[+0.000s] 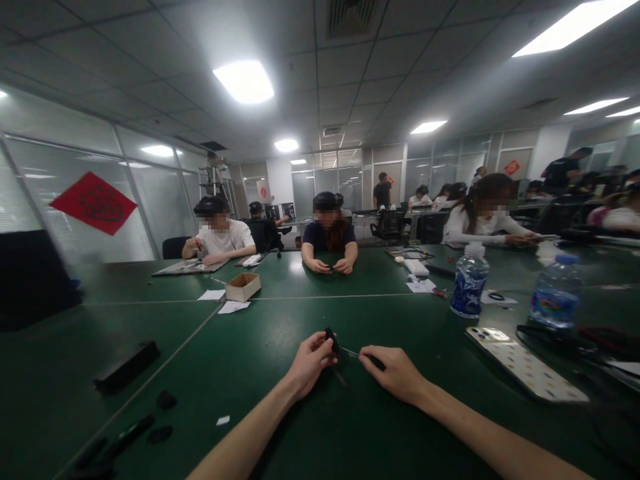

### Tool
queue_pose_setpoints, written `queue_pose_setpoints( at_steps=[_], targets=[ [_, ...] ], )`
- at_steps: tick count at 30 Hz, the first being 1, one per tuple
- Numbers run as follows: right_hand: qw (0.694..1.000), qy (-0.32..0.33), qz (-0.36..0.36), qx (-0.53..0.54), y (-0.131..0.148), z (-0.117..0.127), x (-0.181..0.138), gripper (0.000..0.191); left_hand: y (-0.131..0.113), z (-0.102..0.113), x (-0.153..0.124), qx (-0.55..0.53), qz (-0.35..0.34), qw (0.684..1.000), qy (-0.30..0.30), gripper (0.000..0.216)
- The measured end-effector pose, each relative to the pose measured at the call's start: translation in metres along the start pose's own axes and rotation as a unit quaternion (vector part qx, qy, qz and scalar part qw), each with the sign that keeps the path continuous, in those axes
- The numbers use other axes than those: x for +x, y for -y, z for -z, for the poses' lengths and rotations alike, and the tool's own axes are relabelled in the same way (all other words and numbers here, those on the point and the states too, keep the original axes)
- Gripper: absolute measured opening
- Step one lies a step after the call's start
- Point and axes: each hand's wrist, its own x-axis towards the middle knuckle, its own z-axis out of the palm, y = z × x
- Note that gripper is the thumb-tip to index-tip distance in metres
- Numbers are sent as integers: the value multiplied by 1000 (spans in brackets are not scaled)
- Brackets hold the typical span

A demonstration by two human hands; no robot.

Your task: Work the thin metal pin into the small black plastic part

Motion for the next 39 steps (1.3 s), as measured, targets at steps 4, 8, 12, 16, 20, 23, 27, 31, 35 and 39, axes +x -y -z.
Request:
queue_pose_setpoints(
  at_steps=[4, 8, 12, 16, 20, 23, 27, 31, 35, 39],
  targets=[
    [1000, -2, 2, -9, -1, -1, -1, 27, 0, 1, -1, 22, 0, 1000, 7, 34],
    [1000, 1, -4, -14, -4, -3, -1, 27, 2, 1, 0, 29, -6, 1000, 6, 36],
    [1000, -8, -3, -24, -7, -6, -1, 28, 1, 0, 1, 34, -10, 999, 10, 36],
    [1000, -3, -4, -15, -7, -6, -2, 27, 1, 0, 0, 29, -17, 999, 26, 32],
    [1000, 12, -4, 0, -7, -5, -1, 26, 2, 1, 0, 41, -18, 999, 31, 33],
    [1000, 20, -2, 3, -7, -6, -1, 26, 2, 1, 0, 45, -13, 999, 27, 34],
    [1000, 24, -3, -4, -4, -4, -1, 25, 3, 3, 0, 42, -8, 999, 26, 34],
    [1000, 29, -11, -4, 0, 0, -1, 25, 5, 5, 1, 45, -8, 999, 28, 33],
    [1000, 23, -13, -12, 2, 0, 0, 26, 4, 3, 1, 41, -6, 999, 30, 33],
    [1000, 16, -4, -23, 0, -2, 0, 25, 3, 1, 1, 34, -2, 999, 28, 32]
  ],
)
